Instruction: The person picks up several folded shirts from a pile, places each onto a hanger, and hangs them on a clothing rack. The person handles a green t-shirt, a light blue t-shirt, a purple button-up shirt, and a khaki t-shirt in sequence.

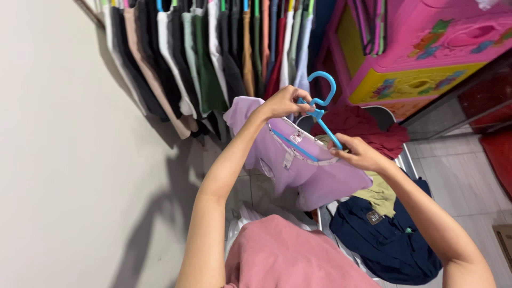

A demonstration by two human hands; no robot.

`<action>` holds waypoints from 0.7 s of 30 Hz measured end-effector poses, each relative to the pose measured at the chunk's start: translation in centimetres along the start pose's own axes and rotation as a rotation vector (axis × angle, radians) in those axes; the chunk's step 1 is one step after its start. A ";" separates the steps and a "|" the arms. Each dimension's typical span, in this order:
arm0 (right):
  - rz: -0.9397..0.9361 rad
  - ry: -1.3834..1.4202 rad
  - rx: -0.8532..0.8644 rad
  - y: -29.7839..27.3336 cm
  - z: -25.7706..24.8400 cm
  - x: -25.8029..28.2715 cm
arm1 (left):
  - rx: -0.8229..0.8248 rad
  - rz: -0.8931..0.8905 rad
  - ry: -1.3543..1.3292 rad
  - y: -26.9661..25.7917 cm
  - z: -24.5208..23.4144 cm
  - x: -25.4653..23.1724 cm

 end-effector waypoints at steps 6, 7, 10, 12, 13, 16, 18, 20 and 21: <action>0.151 0.097 -0.174 -4.0 -0.8 0.1 | 0.080 0.136 -0.143 5.0 3.2 2.1; 0.169 0.106 -0.207 -4.6 -1.0 0.4 | 0.083 0.145 -0.156 5.7 3.8 2.3; 0.210 0.143 -0.291 -5.8 -1.1 0.7 | 0.075 0.124 -0.125 7.6 4.2 2.6; 0.214 0.177 -0.329 -6.4 -1.1 0.4 | 0.048 0.114 -0.076 8.9 4.1 2.6; 0.202 0.192 -0.360 -6.5 -1.2 0.2 | 0.025 0.117 -0.051 9.6 4.0 2.6; 0.200 0.218 -0.439 -6.6 -1.4 -0.7 | -0.076 0.035 0.108 11.2 3.7 3.4; 0.247 0.210 -0.469 -6.6 -1.5 -1.0 | -0.180 0.003 0.376 12.3 3.0 4.8; 0.262 0.233 -0.507 -6.7 -1.7 -1.2 | -0.311 0.035 0.779 13.9 1.9 7.0; 0.270 0.244 -0.524 -6.6 -1.7 -1.3 | -0.382 0.056 0.980 14.8 1.1 8.4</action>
Point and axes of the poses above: each hand's wrist, its own y-axis towards the middle knuckle, its own z-axis out of the palm, x = y × z, the point moved 2 cm from there along y, towards the middle knuckle, and after that the axes turned 3 degrees about -z, right-handed, at the moved point
